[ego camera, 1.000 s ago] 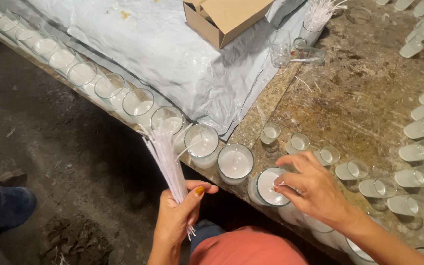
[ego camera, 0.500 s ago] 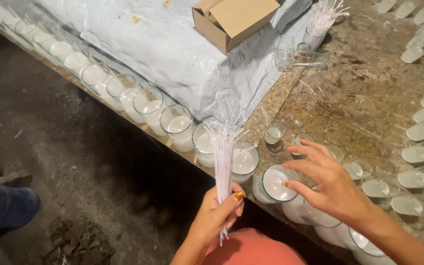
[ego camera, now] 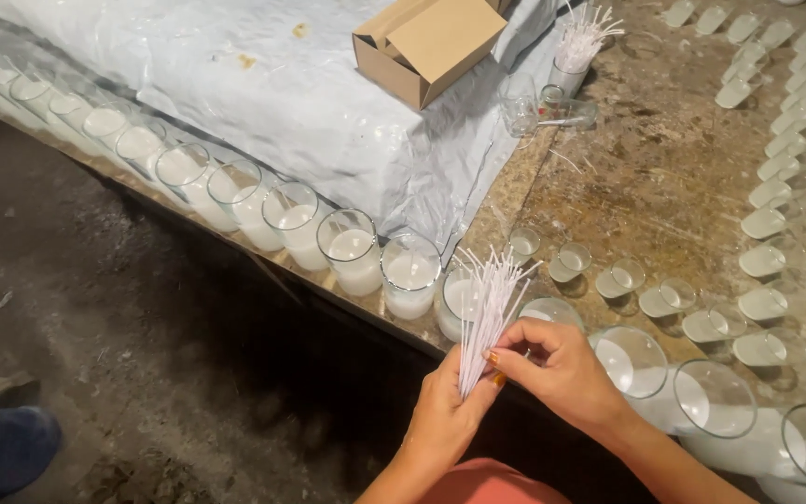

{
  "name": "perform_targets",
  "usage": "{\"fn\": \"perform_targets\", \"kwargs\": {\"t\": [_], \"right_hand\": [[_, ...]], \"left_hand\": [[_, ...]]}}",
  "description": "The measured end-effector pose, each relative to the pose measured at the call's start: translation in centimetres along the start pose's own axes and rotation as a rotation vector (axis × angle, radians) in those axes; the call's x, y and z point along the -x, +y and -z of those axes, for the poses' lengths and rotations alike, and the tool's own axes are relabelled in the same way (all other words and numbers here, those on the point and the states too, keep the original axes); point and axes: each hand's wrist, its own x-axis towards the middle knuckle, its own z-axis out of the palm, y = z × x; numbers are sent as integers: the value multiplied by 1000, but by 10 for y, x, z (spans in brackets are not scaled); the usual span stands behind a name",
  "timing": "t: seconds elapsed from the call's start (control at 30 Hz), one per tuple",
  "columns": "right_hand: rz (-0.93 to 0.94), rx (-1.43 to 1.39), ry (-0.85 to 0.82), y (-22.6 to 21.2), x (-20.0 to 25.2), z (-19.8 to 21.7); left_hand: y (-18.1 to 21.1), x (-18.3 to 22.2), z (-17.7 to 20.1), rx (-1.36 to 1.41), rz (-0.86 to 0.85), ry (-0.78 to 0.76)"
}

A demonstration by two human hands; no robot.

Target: Placing candle wicks into glass jars filled with wax

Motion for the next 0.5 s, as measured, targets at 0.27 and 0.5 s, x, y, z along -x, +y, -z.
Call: {"fn": "perform_targets", "kwargs": {"t": [0.27,0.5], "right_hand": [[-30,-404,-55,22,9,13],[15,-351,6,10,7,85]], "left_hand": [[-46,5,-16,491,-1,-158],[-33,4,-32,470,-50,-154]]}}
